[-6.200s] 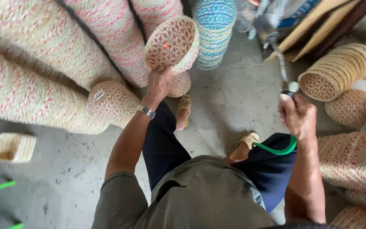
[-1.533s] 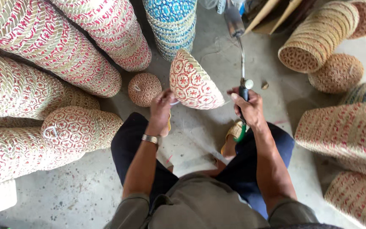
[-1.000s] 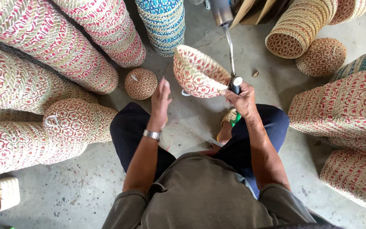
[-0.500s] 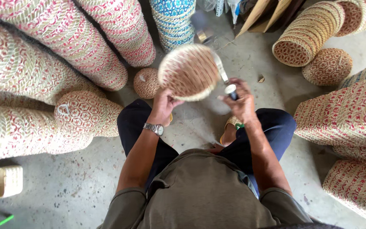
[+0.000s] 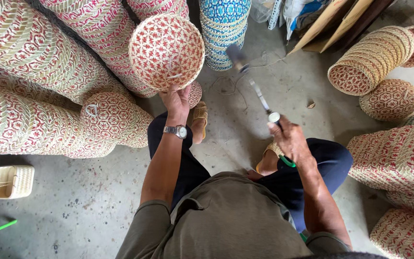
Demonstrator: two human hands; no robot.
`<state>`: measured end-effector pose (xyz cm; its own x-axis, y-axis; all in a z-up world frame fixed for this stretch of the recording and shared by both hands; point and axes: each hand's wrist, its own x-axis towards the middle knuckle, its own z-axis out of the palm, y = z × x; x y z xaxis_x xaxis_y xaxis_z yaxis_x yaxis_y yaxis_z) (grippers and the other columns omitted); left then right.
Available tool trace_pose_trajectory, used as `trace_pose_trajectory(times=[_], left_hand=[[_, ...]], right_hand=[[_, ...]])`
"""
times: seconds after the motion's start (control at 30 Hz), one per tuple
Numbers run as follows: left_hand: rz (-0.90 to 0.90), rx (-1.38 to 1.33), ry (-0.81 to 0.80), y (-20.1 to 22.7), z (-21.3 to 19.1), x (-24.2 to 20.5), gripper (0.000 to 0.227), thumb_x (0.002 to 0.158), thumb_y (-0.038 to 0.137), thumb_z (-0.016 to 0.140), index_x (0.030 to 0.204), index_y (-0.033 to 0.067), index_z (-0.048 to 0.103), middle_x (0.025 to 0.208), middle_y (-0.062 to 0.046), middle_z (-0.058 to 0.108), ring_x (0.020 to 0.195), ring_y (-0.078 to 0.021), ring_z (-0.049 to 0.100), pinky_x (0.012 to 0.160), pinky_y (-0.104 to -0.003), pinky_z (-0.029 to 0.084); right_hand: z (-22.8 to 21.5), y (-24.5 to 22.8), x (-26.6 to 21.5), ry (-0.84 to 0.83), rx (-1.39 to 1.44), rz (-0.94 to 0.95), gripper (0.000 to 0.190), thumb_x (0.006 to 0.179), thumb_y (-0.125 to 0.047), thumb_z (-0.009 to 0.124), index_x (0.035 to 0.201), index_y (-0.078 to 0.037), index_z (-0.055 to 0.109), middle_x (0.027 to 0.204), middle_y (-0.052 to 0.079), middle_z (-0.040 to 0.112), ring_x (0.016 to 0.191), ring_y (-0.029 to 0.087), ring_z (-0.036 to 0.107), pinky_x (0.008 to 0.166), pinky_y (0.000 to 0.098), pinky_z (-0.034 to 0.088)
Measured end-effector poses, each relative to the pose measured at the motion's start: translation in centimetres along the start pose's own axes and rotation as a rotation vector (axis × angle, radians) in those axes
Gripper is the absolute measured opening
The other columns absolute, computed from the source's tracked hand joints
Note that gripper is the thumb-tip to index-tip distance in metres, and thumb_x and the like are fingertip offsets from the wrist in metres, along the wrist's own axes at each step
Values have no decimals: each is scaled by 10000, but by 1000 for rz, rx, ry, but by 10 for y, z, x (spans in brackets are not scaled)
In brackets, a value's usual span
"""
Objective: The person uses a handheld blowtorch to apply heat to the surface of woven baskets. They pick up each basket, rotate it while applying the flame, and then place it back among stacks of similar baskets.
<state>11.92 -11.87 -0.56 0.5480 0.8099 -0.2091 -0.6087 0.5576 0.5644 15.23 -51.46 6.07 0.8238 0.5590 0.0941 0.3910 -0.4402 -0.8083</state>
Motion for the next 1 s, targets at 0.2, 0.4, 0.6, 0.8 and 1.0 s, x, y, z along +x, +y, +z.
trace_pose_trajectory(times=[0.2, 0.4, 0.6, 0.8, 1.0], left_hand=[[75, 85, -107, 10, 5, -15, 900, 893, -60, 553, 1582, 282, 86, 1521, -117, 366, 1294, -309, 541, 923, -483, 651], [121, 130, -100, 11, -5, -13, 945, 935, -37, 566, 1585, 323, -18, 1537, -109, 359, 1331, -300, 496, 1026, -551, 556], [213, 198, -253, 11, -11, -19, 870, 982, -6, 574, 1620, 255, 42, 1536, -136, 371, 1360, -297, 491, 1100, -568, 518], [238, 259, -336, 21, -12, -28, 830, 994, 3, 552, 1606, 264, 56, 1527, -132, 381, 1348, -285, 505, 1100, -568, 530], [196, 294, -320, 31, -17, -26, 821, 962, -28, 549, 1607, 226, 109, 1514, -147, 404, 1334, -321, 524, 1068, -588, 531]], right_hand=[[22, -11, 5, -10, -78, -137, 316, 990, -252, 655, 1199, -17, 633, 756, 226, 650, 699, 432, 656, 617, 483, 503], [22, -8, 13, -73, -130, -99, 331, 994, -304, 647, 1159, -17, 634, 715, 217, 651, 691, 432, 653, 616, 493, 500], [19, -4, 19, -113, -76, -95, 307, 997, -308, 641, 1079, -13, 636, 712, 172, 668, 647, 373, 658, 605, 467, 512], [9, -5, 30, -145, -43, -83, 322, 1021, -338, 625, 997, -17, 630, 664, 107, 663, 588, 242, 652, 592, 412, 523], [-4, -13, 40, -165, -35, -46, 353, 1020, -358, 612, 944, -14, 628, 642, 97, 640, 558, 226, 604, 573, 399, 504]])
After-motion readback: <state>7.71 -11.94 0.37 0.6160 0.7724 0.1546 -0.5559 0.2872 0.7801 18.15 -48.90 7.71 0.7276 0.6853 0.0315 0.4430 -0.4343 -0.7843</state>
